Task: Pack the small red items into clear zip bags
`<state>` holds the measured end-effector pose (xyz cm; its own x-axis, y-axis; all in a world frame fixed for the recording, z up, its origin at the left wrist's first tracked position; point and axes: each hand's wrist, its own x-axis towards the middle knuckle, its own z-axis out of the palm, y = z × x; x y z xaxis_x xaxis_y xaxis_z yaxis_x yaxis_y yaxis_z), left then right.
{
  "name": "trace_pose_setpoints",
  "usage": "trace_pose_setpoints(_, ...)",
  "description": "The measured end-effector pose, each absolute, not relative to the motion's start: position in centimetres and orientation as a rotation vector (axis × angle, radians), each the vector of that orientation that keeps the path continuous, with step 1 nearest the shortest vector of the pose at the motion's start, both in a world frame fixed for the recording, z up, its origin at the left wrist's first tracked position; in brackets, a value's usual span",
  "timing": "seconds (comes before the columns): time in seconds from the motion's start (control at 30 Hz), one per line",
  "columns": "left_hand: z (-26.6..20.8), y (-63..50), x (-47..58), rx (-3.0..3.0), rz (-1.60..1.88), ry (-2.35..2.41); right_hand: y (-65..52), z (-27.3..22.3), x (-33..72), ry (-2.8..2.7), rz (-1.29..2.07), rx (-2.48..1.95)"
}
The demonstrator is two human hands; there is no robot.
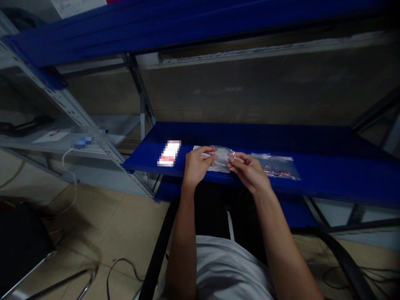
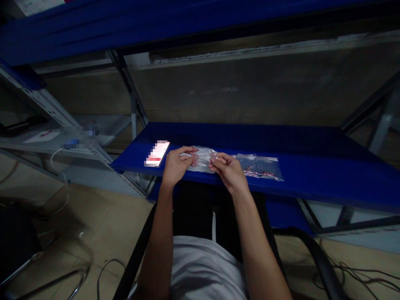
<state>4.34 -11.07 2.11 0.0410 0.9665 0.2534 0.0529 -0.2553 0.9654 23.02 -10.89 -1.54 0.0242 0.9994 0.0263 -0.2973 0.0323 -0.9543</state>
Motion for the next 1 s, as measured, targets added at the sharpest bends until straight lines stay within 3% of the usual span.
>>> trace_pose_setpoints(0.23,0.6,-10.1,2.5,1.617,1.447,1.207,-7.4,0.2,23.2,-1.203,1.176,-0.993)
trace_pose_setpoints(0.4,0.2,-7.4,0.2,1.695,1.569,1.511,-2.2,3.6,22.4,-1.692,0.776,-1.087)
trace_pose_setpoints(0.6,-0.9,-2.8,-0.5,1.968,1.212,1.639,1.3,5.3,19.1,-2.308,0.315,-1.008)
trace_pose_setpoints(1.0,-1.3,-1.6,-0.3,2.109,0.970,1.741,2.6,4.3,17.7,-2.638,0.110,-0.998)
